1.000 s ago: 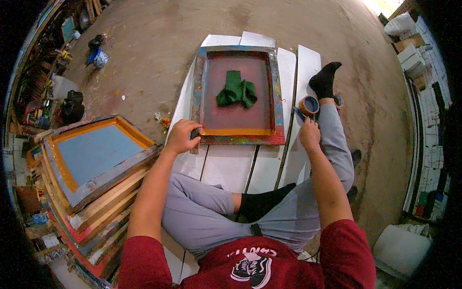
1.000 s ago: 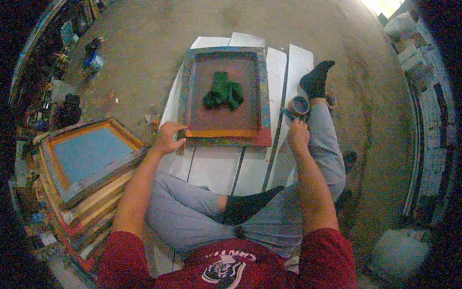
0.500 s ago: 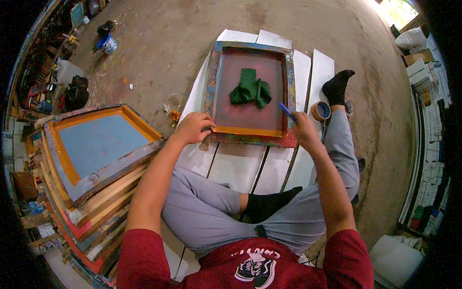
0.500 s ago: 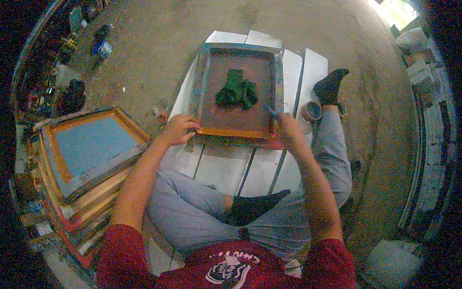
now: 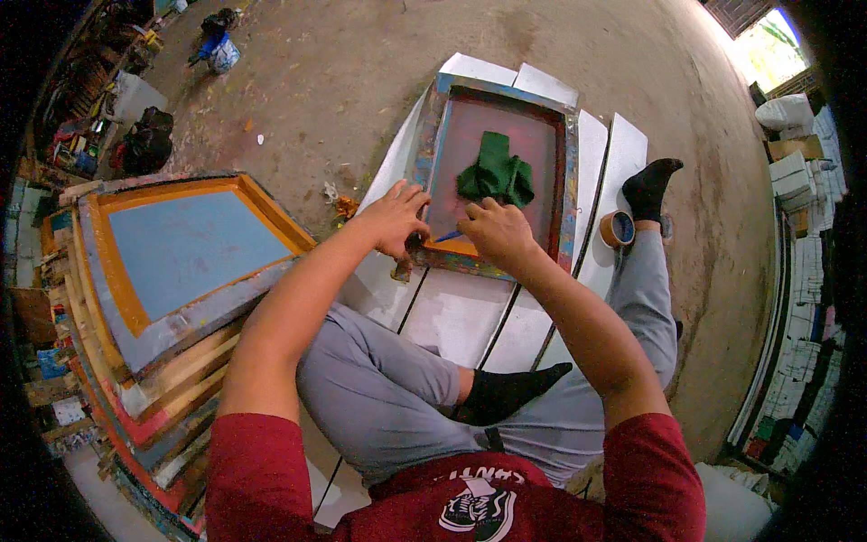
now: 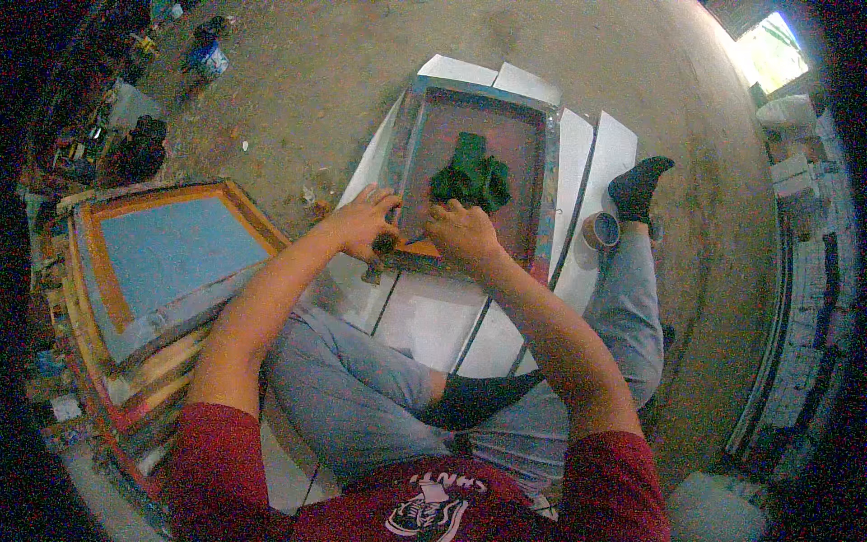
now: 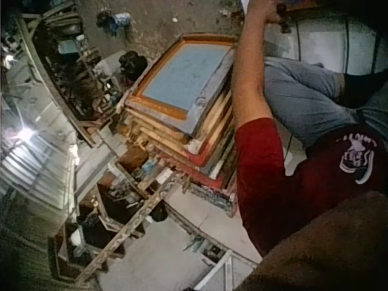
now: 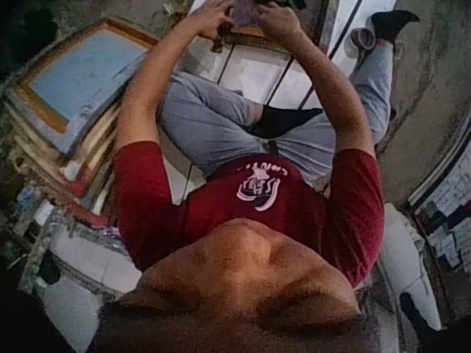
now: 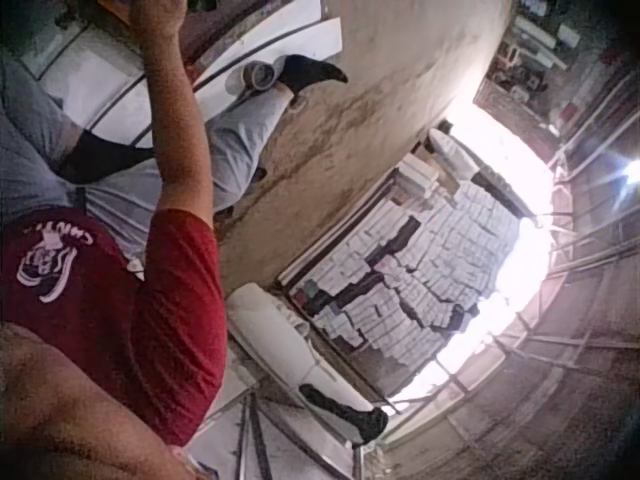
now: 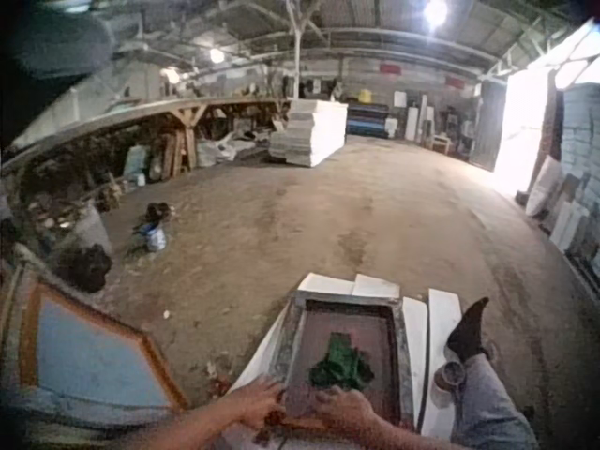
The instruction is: The person sits on the floor and wipes the surface of a wooden frame with a green cloth, then stacks it. They pick up another frame, wipe it, apply masking tape to the edges, and trim the tape with a utility knife.
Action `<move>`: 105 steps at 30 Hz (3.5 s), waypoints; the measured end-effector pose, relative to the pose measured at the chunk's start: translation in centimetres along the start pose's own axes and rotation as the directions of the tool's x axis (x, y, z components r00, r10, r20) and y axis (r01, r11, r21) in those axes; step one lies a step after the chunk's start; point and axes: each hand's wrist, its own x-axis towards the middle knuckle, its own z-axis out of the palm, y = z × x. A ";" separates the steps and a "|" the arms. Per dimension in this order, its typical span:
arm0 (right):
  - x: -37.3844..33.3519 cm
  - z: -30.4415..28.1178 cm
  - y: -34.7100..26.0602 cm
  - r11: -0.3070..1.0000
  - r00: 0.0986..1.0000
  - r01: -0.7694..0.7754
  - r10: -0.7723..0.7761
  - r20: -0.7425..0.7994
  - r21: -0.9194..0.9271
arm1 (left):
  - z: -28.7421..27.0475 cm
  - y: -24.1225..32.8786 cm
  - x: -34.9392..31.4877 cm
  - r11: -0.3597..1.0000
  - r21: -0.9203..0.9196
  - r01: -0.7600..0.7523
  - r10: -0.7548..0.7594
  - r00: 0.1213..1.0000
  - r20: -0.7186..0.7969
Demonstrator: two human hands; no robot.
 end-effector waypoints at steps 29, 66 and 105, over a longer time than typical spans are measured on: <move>0.5 0.7 2.0 0.978 0.991 -0.130 0.121 0.062 0.165 | -0.1 -0.9 2.0 0.992 -0.128 0.001 0.005 0.999 0.044; -6.5 7.2 -12.9 0.611 0.831 -0.538 0.501 0.242 0.581 | 2.2 -0.2 -0.7 0.930 -0.333 0.156 -0.199 0.975 -0.098; -1.5 8.2 -13.9 0.449 0.741 -0.548 0.652 0.161 0.705 | 6.7 0.0 0.0 0.832 -0.536 0.143 -0.333 0.902 -0.275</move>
